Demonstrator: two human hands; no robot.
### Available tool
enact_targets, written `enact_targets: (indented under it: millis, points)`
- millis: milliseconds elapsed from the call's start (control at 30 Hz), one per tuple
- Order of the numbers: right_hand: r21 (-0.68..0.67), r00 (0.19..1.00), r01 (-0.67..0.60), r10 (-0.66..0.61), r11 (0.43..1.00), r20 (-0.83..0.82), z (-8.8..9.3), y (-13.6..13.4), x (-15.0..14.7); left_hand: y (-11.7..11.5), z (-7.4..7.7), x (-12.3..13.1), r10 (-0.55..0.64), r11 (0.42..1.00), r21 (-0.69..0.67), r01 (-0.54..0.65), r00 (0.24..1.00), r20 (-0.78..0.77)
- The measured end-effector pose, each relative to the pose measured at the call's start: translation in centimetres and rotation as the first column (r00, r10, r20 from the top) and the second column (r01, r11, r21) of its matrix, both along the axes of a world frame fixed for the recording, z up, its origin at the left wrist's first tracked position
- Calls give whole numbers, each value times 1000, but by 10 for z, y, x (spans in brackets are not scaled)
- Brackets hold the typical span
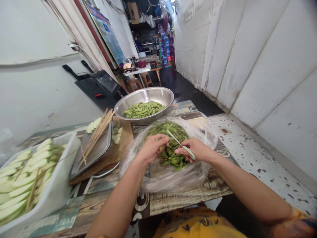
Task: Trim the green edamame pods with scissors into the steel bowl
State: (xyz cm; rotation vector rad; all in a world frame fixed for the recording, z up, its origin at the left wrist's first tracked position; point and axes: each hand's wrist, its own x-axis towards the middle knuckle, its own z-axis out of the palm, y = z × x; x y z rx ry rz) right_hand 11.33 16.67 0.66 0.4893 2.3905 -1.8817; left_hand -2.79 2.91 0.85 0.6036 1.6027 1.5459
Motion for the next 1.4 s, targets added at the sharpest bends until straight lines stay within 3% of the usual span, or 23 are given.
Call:
enact_targets:
  millis: [167, 333, 467, 700, 867, 1167, 1400]
  points:
    - [-128, 998, -49, 53, 991, 29, 4, -2, 0, 1, 2, -3, 34, 987, 144, -70, 969, 243]
    - [-130, 996, -90, 93, 987, 16, 4, -5, 1, 5, 1, 3, 42, 964, 239, -118, 953, 300]
    - [-143, 996, -81, 84, 986, 12, 4, -5, 2, 7, -6, 7, 22, 958, 270, -94, 966, 259]
    - [-176, 998, -60, 60, 983, -3, 6, -8, 1, 9, -12, 13, 73, 990, 121, -66, 996, -55]
    - [-137, 998, -58, 59, 989, 6, 6, -6, 1, 7, -5, 16, 5, 994, 105, 2, 998, -59]
    - [-93, 995, -92, 94, 991, 18, 2, -3, 2, 3, -1, 13, -21, 998, 67, 23, 999, -34]
    - [-141, 1000, -16, 18, 990, 15, 2, -8, 0, -1, 7, 12, 47, 997, 61, -43, 997, -66]
